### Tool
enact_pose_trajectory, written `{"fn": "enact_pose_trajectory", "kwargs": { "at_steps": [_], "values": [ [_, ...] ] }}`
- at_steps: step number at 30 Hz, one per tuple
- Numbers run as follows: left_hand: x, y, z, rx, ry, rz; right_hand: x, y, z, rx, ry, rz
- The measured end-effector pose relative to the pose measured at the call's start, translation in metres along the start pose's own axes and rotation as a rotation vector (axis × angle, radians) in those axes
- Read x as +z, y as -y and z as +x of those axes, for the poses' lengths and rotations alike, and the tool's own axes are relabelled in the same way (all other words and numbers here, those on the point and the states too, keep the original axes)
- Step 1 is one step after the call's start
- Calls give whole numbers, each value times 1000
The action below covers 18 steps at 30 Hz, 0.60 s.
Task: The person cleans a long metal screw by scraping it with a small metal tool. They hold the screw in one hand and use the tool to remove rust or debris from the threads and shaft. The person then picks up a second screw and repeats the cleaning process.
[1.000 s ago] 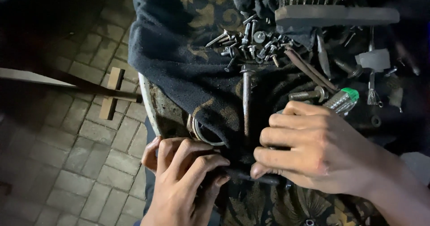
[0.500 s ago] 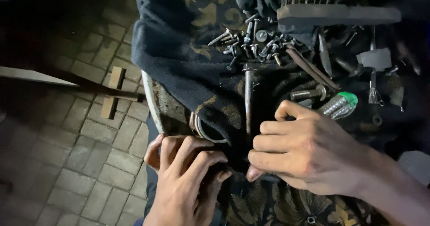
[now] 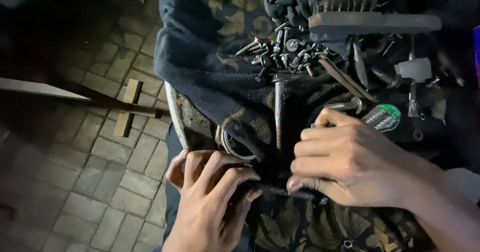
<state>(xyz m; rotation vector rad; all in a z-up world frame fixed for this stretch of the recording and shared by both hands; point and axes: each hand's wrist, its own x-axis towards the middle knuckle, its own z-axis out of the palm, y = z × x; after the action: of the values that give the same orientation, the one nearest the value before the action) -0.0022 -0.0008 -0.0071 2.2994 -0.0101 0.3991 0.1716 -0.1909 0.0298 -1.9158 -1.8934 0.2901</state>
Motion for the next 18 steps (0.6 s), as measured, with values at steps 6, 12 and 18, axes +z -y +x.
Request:
{"fn": "enact_pose_trajectory", "kwargs": {
  "at_steps": [6,12,18],
  "values": [
    [2,1,1,10,-38,-4,1,0,4,28,-46,-63],
    [-15,-1,7,68,3,-37,-8,3,3,45,-42,-84],
    [-54,3,98,418,289,-126,-12,-11,-26,115,-52,-101]
  ]
}}
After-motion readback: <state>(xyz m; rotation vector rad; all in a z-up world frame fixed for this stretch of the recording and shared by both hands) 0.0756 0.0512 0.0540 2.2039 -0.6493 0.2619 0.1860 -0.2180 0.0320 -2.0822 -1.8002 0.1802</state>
